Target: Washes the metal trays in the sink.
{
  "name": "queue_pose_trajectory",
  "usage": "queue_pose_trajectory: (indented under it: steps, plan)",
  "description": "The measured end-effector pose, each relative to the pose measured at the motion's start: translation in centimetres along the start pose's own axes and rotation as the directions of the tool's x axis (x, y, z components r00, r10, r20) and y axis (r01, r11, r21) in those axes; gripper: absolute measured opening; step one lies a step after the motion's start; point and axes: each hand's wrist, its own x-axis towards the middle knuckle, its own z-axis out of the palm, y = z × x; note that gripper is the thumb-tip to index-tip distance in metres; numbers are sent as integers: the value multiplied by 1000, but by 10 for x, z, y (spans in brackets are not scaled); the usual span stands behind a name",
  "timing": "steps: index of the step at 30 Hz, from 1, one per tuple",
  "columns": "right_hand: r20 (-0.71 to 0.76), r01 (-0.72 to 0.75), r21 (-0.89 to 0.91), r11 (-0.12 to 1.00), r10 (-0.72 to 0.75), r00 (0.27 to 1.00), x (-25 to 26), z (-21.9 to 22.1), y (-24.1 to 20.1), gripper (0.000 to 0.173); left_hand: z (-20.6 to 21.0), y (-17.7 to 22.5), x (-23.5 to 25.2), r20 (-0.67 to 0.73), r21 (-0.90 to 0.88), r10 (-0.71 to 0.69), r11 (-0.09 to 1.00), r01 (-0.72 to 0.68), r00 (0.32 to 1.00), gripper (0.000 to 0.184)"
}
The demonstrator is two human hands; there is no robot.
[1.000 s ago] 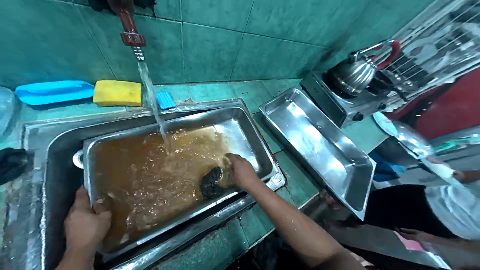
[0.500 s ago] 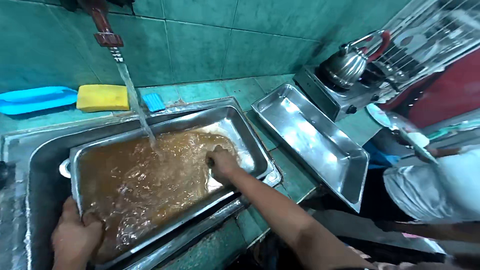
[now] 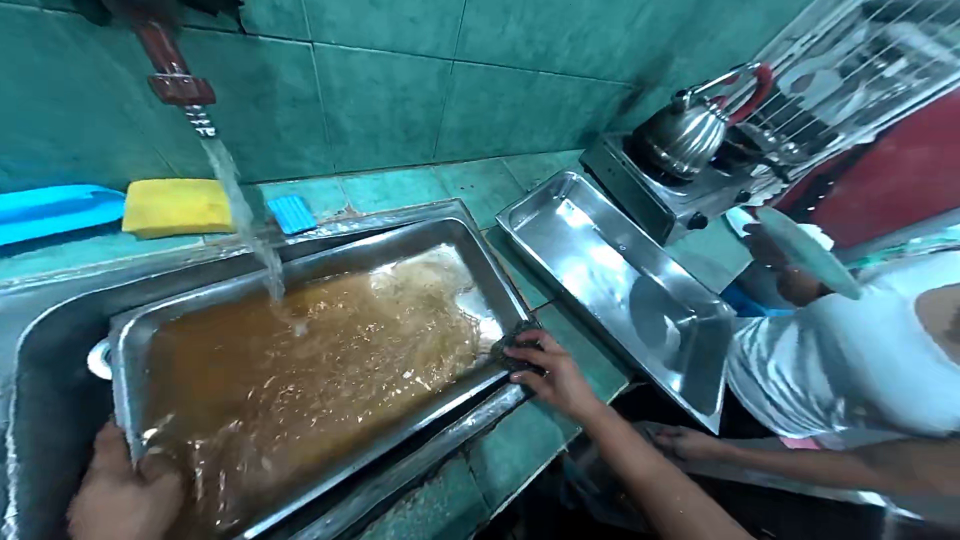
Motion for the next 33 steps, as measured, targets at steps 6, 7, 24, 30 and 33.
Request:
queue_pose_trajectory:
  steps: [6,7,24,30,33]
  plan:
    - [-131,45,45,998,-39,991,43,-18,38,28,-3,4,-5,19,11,-46,999,46,999,60]
    - [-136,46,18,999,-43,990,35,-14,31,27,-5,7,-4,25,11,-48,999,48,999,60]
    - [212,391,-510,766,-329,920,244,33,14,22,-9,16,-5,1,47,-11,999,11,1000,62]
    - [195,193,-608,770,-91,977,235,78,-5,36,-6,13,-4,-15,-9,-15,1000,15,1000,62]
    - [42,-46,-332,942,63,997,216,117,-21,39,-4,17,-3,-28,1,-13,1000,13,1000,65]
